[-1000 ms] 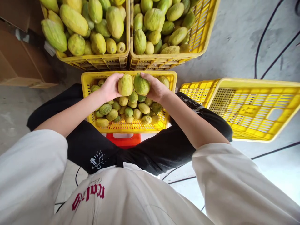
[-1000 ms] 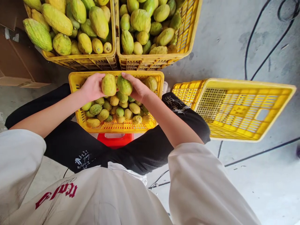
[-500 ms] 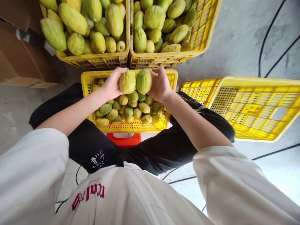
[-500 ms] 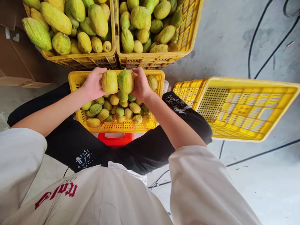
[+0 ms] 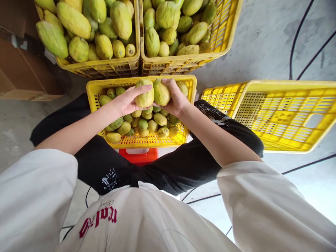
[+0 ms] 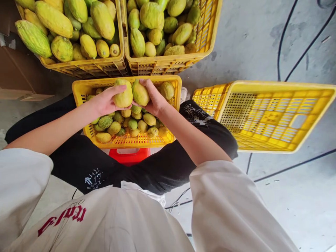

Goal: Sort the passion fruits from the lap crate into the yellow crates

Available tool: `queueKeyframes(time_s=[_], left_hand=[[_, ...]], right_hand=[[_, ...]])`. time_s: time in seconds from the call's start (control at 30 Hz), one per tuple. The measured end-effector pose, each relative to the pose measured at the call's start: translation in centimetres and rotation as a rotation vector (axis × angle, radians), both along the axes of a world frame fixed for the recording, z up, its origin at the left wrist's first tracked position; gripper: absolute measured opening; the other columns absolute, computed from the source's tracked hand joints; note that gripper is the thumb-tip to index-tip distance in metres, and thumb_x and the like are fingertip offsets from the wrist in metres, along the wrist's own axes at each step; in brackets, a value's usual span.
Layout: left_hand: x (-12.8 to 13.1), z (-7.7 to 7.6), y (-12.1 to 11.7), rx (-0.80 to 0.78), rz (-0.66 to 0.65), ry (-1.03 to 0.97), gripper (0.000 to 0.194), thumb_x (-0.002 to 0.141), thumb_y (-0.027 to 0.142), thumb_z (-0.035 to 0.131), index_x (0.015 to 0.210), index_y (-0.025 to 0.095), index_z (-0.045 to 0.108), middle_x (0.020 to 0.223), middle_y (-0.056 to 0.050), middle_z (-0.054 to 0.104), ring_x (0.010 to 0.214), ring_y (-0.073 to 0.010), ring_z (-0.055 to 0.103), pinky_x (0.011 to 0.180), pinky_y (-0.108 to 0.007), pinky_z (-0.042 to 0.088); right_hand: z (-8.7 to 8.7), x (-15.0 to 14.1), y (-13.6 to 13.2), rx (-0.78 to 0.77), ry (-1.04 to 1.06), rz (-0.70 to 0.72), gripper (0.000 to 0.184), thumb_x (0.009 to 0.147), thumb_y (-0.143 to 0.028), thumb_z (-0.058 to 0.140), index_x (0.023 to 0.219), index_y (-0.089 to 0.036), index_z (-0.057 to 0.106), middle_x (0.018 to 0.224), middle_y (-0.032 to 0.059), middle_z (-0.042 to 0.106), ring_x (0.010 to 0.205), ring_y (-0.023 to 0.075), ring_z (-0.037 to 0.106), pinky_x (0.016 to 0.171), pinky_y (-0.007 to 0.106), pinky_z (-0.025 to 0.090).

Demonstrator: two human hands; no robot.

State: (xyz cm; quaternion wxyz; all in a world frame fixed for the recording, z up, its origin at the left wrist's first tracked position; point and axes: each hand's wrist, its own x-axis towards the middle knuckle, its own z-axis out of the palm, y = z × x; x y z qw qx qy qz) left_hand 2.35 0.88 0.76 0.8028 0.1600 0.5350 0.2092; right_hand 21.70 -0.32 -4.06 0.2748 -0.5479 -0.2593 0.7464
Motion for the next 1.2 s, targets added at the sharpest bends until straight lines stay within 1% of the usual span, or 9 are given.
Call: queueKeyframes(time_s=[0.13, 0.27, 0.33, 0.43, 0.63, 0.83, 0.9, 1.0, 1.2], left_hand=[[0.4, 0.6, 0.6, -0.046, 0.012, 0.058, 0.017, 0.105, 0.016, 0.078, 0.120, 0.021, 0.073, 0.109, -0.006, 0.089, 0.129, -0.0344, 0.088, 0.124, -0.060, 0.068], [-0.3, -0.1, 0.7, -0.036, 0.044, 0.048, 0.015, 0.106, 0.026, 0.077, 0.119, 0.021, 0.074, 0.115, -0.008, 0.088, 0.135, -0.0375, 0.087, 0.124, -0.059, 0.070], [-0.8, -0.6, 0.7, -0.054, 0.060, 0.051, 0.018, 0.113, 0.030, 0.062, 0.118, 0.019, 0.075, 0.116, -0.007, 0.086, 0.145, -0.0394, 0.084, 0.123, -0.059, 0.068], [-1.6, -0.9, 0.8, -0.096, 0.087, 0.065, 0.035, 0.116, 0.021, 0.041, 0.117, 0.017, 0.076, 0.112, -0.005, 0.084, 0.151, -0.0372, 0.080, 0.124, -0.060, 0.065], [-1.9, -0.8, 1.1, -0.050, 0.166, 0.073, 0.014, 0.119, 0.025, 0.068, 0.107, 0.022, 0.076, 0.099, -0.002, 0.085, 0.126, -0.0267, 0.087, 0.126, -0.051, 0.069], [-1.3, -1.1, 0.6, -0.039, 0.099, 0.034, 0.013, 0.118, 0.023, 0.070, 0.109, 0.020, 0.079, 0.113, -0.006, 0.090, 0.143, -0.0301, 0.084, 0.133, -0.052, 0.065], [-1.3, -1.5, 0.4, -0.037, 0.113, 0.036, 0.009, 0.115, 0.027, 0.077, 0.116, 0.019, 0.079, 0.117, -0.007, 0.090, 0.141, -0.0307, 0.085, 0.133, -0.055, 0.065], [-1.4, -1.7, 0.3, -0.026, 0.094, 0.062, 0.019, 0.108, 0.029, 0.088, 0.120, 0.019, 0.077, 0.120, -0.008, 0.090, 0.136, -0.0309, 0.086, 0.133, -0.056, 0.066], [-1.9, -0.9, 0.3, -0.074, 0.105, 0.080, 0.019, 0.109, 0.031, 0.066, 0.120, 0.020, 0.076, 0.128, -0.013, 0.089, 0.156, -0.0411, 0.075, 0.136, -0.069, 0.061]], right_hand=[[-0.5, 0.2, 0.5, 0.124, -0.052, 0.021, 0.070, 0.082, -0.097, 0.083, 0.107, -0.032, 0.077, 0.107, 0.0143, 0.086, 0.142, 0.0395, 0.074, 0.116, 0.060, 0.065], [-1.0, 0.5, 0.7, 0.090, -0.030, 0.004, 0.065, 0.084, -0.091, 0.085, 0.106, -0.030, 0.078, 0.109, 0.0132, 0.087, 0.136, 0.0382, 0.078, 0.113, 0.057, 0.068], [-0.7, 0.4, 0.8, 0.046, -0.005, -0.013, 0.062, 0.087, -0.088, 0.084, 0.107, -0.030, 0.080, 0.107, 0.0107, 0.087, 0.134, 0.0387, 0.081, 0.111, 0.055, 0.070], [0.3, 0.2, 0.9, -0.033, 0.065, -0.058, 0.056, 0.087, -0.080, 0.088, 0.112, -0.031, 0.082, 0.104, 0.0053, 0.088, 0.132, 0.0407, 0.084, 0.109, 0.054, 0.074], [1.8, 0.1, 0.7, -0.153, 0.223, -0.101, 0.039, 0.087, -0.057, 0.098, 0.114, -0.032, 0.082, 0.104, 0.0007, 0.089, 0.125, 0.0375, 0.087, 0.107, 0.053, 0.076], [1.4, -1.0, -0.1, -0.186, 0.231, -0.152, 0.044, 0.089, -0.061, 0.103, 0.103, -0.031, 0.075, 0.102, 0.0037, 0.086, 0.128, 0.0376, 0.084, 0.106, 0.053, 0.076], [1.3, -1.4, 0.1, -0.197, 0.213, -0.157, 0.044, 0.090, -0.060, 0.103, 0.102, -0.030, 0.073, 0.100, 0.0044, 0.084, 0.129, 0.0370, 0.082, 0.109, 0.053, 0.075], [1.3, -1.7, 0.5, -0.202, 0.183, -0.170, 0.042, 0.090, -0.052, 0.104, 0.102, -0.030, 0.070, 0.098, 0.0038, 0.082, 0.130, 0.0354, 0.079, 0.114, 0.054, 0.073], [1.1, -1.6, 0.2, -0.200, 0.183, -0.194, 0.038, 0.084, -0.036, 0.102, 0.101, -0.030, 0.069, 0.101, 0.0036, 0.082, 0.121, 0.0335, 0.079, 0.107, 0.052, 0.076]])
